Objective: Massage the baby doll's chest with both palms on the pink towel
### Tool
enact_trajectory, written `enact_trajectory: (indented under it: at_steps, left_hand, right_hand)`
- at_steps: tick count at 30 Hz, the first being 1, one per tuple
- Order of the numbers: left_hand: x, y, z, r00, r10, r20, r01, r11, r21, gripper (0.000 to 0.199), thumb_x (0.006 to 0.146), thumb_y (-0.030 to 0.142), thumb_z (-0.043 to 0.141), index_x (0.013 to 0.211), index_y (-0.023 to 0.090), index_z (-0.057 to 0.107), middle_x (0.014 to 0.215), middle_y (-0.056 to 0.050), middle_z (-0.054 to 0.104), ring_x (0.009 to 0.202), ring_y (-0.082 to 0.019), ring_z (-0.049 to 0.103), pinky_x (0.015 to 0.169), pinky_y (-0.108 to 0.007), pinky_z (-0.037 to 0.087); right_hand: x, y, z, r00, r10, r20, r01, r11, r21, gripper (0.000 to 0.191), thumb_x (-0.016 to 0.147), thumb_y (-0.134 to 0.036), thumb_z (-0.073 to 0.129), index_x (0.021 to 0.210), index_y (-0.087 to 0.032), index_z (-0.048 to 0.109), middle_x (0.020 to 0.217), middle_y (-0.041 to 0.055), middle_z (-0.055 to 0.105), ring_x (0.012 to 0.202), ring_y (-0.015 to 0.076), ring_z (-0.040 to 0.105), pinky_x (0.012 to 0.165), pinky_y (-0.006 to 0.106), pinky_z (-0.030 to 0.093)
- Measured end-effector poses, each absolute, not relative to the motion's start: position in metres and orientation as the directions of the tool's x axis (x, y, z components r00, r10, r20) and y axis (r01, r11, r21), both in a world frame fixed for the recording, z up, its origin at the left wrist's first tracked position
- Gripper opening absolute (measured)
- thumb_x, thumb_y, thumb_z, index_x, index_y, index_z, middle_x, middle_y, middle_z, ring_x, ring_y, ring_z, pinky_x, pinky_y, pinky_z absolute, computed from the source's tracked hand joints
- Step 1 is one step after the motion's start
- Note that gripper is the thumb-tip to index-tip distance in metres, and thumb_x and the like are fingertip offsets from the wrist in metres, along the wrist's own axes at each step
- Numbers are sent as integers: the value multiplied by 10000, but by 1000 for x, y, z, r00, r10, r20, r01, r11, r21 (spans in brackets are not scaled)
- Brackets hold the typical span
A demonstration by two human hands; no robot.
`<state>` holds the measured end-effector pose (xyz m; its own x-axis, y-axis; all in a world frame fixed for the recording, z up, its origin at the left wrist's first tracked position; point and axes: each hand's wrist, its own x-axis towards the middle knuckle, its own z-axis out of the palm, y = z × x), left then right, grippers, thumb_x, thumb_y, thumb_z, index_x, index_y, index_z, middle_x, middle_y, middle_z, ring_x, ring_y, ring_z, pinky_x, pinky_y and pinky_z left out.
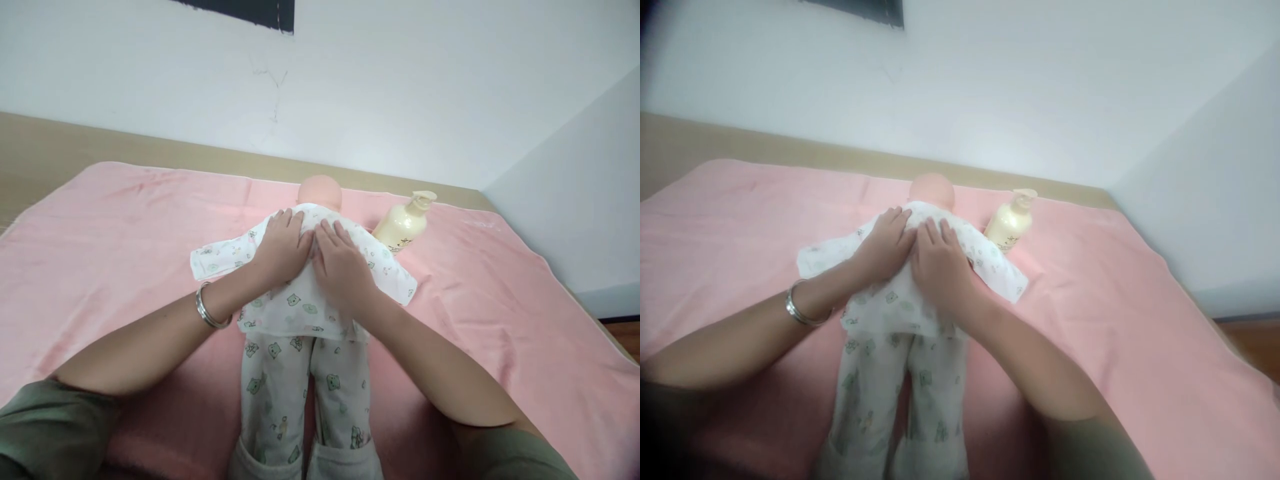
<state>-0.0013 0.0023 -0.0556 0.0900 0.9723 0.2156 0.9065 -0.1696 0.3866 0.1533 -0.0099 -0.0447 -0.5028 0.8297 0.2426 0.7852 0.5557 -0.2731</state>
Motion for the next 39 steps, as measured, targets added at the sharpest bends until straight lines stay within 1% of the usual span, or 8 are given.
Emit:
enact_trajectory:
  at_steps: [3,8,14,24,29,32,35,39]
  left_hand:
    - [15,-23,-48,100,968,229,915,-180,361,612,1023,320,231,1489,-21,434,1600,-237,405,1525,-395,328,1271,-591,297]
    - [16,-27,-43,146,969,201,876,-221,428,588,1020,305,243,1471,-2,462,1602,-211,414,1551,-370,299,1311,-540,266]
    - [4,1,-55,41,964,263,831,-179,526,553,1030,335,185,1358,78,548,1453,-185,578,1414,-348,479,1237,-583,346]
    - [19,-27,-57,92,947,308,848,-236,475,574,984,296,330,1483,47,467,1611,-169,430,1555,-352,306,1307,-558,261]
    - [0,5,-51,21,966,258,838,-157,522,453,974,307,277,1219,96,594,1306,-192,646,1276,-327,572,1190,-554,424]
    - [-2,10,-51,14,964,265,853,-149,500,408,981,307,252,1112,148,604,1184,-177,673,1154,-307,614,1118,-537,481]
    - [6,-5,-55,41,949,312,875,-185,448,457,988,291,253,1221,100,596,1335,-208,625,1315,-340,548,1185,-563,421]
    - [16,-26,-54,97,939,330,870,-242,430,543,991,305,296,1392,20,526,1545,-219,487,1508,-357,381,1284,-578,313]
  right_hand:
    - [161,21,-43,-439,875,206,805,484,-343,623,1022,-336,322,1546,-6,384,1631,200,372,1555,354,312,1292,588,272]
    - [159,19,-44,-414,883,223,831,466,-304,636,1024,-332,312,1536,40,374,1593,242,416,1522,366,363,1287,595,266]
    - [150,-20,-40,-526,803,279,789,584,-191,593,1024,-297,318,1526,-1,429,1613,219,396,1546,391,315,1287,582,291]
    - [165,35,-44,-436,863,255,823,497,-276,585,1022,-330,310,1446,32,488,1481,255,535,1425,382,470,1218,558,380]
    - [153,-15,-44,-486,817,311,825,546,-146,592,1029,-301,328,1511,28,428,1553,281,451,1506,396,389,1242,573,360]
    - [152,-24,-44,-561,761,326,776,621,-115,544,1033,-259,311,1496,-31,481,1565,240,457,1518,347,391,1256,524,366]
    - [159,0,-43,-515,797,316,779,589,-216,510,1034,-280,319,1445,-69,536,1534,183,518,1479,302,449,1240,495,397]
    - [168,39,-42,-378,886,268,832,452,-321,461,1011,-335,373,1304,-62,603,1397,201,623,1310,341,577,1140,544,465]
